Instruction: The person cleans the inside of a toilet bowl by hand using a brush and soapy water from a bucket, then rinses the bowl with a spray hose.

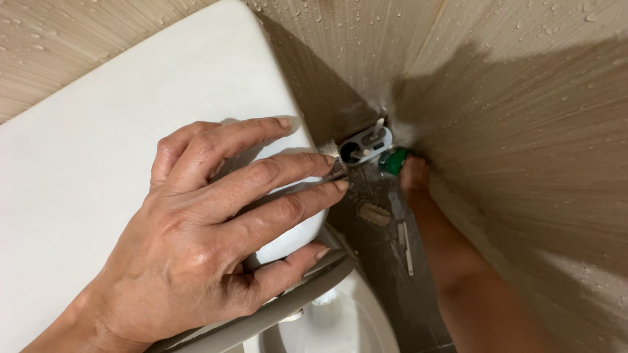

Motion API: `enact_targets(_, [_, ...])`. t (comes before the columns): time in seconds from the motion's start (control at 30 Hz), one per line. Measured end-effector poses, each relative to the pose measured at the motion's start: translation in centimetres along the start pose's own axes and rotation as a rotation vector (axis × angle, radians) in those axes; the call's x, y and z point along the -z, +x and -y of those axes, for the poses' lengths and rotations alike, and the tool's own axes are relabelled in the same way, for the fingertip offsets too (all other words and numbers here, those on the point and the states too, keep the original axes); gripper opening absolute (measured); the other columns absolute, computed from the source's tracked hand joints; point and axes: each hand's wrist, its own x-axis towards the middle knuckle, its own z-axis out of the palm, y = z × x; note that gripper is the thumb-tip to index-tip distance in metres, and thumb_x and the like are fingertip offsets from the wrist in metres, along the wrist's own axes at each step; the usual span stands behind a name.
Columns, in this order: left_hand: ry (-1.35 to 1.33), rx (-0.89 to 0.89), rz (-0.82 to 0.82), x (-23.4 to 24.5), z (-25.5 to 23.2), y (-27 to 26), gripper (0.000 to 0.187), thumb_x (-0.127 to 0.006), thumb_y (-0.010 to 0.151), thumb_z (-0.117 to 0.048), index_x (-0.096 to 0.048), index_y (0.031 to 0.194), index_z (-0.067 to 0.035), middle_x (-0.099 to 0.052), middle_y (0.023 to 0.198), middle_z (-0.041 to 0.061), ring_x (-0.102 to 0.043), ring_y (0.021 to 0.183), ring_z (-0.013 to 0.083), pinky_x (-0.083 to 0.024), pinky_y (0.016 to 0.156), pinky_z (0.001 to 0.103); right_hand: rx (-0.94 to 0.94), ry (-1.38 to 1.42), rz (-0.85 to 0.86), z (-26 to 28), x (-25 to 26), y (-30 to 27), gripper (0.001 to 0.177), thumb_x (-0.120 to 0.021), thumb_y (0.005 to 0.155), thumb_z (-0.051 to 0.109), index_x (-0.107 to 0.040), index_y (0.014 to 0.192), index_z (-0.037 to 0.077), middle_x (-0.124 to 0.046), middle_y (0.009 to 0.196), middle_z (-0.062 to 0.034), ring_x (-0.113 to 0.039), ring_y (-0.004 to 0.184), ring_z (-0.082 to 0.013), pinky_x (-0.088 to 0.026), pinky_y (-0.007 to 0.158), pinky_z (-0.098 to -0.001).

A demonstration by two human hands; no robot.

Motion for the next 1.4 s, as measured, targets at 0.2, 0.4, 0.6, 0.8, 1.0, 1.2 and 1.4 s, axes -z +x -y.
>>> enact_targets(0.2, [0.003, -0.006, -0.016, 0.1, -0.1, 0.1, 0.044, -0.082, 0.081, -0.031, -0.074, 0.122, -0.018, -0.066, 0.13, -0.003, -0.05, 0.132, 0.0268, -0.035, 0.108, 0.049, -0.03, 0.082, -0.042, 0.8, 4.0, -6.8, 0.017, -0.062, 0.088, -0.005, -0.07, 0.101, -0.01, -0.066, 0.106, -0.0368, -0.066, 0.094, -0.0501, -0.054, 0.08, -0.0536])
enact_targets(0.4, [0.021, -0.012, 0.008, 0.2, -0.1, -0.2, 0.045, -0.083, 0.08, -0.035, -0.075, 0.121, -0.019, -0.069, 0.129, -0.002, -0.051, 0.133, 0.0269, -0.034, 0.111, 0.052, -0.048, 0.123, -0.088, 1.9, 9.5, -15.5, 0.022, -0.07, 0.08, -0.01, -0.072, 0.102, -0.014, -0.066, 0.106, -0.0377, -0.068, 0.095, -0.0471, -0.056, 0.083, -0.0506])
enact_targets(0.6, [0.057, -0.077, -0.008, 0.2, -0.1, -0.4, 0.044, -0.083, 0.085, -0.039, -0.075, 0.123, -0.019, -0.069, 0.129, -0.003, -0.051, 0.132, 0.028, -0.034, 0.113, 0.052, -0.27, 0.18, -0.091, 3.1, 13.4, -23.2, 0.017, -0.072, 0.09, -0.001, -0.071, 0.103, -0.012, -0.068, 0.1, -0.0352, -0.071, 0.089, -0.0454, -0.057, 0.075, -0.0501])
enact_targets(0.8, [0.106, -0.101, -0.003, 0.2, 0.1, -1.1, 0.043, -0.083, 0.084, -0.037, -0.076, 0.123, -0.02, -0.068, 0.137, -0.002, -0.048, 0.139, 0.0286, -0.03, 0.119, 0.05, -0.385, 0.198, -0.291, 4.2, 16.2, -33.7, 0.036, -0.079, 0.078, 0.002, -0.07, 0.112, -0.007, -0.07, 0.096, -0.0318, -0.071, 0.087, -0.0462, -0.057, 0.076, -0.051])
enact_targets(1.0, [0.141, -0.142, -0.038, 0.2, -0.2, -1.5, 0.038, -0.083, 0.088, -0.037, -0.077, 0.121, -0.021, -0.069, 0.133, -0.004, -0.048, 0.142, 0.0268, -0.026, 0.125, 0.048, -0.569, 0.219, -0.406, 6.0, 18.7, -45.3, 0.038, -0.079, 0.082, 0.01, -0.072, 0.117, -0.003, -0.072, 0.099, -0.0296, -0.072, 0.091, -0.0439, -0.059, 0.08, -0.0482])
enact_targets(1.2, [0.247, -0.152, -0.051, -0.2, 0.6, -1.9, 0.038, -0.085, 0.088, -0.043, -0.079, 0.12, -0.023, -0.071, 0.13, -0.005, -0.048, 0.139, 0.0235, -0.023, 0.124, 0.046, -0.735, 0.226, -0.479, 6.4, 19.2, -53.3, 0.041, -0.08, 0.08, 0.014, -0.073, 0.116, -0.002, -0.073, 0.093, -0.0278, -0.074, 0.088, -0.0421, -0.059, 0.082, -0.0477])
enact_targets(1.4, [0.158, -0.161, -0.056, -1.2, 2.1, -2.9, 0.039, -0.078, 0.095, -0.048, -0.071, 0.126, -0.025, -0.063, 0.134, -0.007, -0.039, 0.143, 0.0237, -0.02, 0.129, 0.049, -0.815, 0.242, -0.528, 6.4, 19.8, -57.4, 0.035, -0.08, 0.079, 0.017, -0.075, 0.11, 0.002, -0.073, 0.093, -0.0273, -0.071, 0.092, -0.0446, -0.058, 0.082, -0.0496])
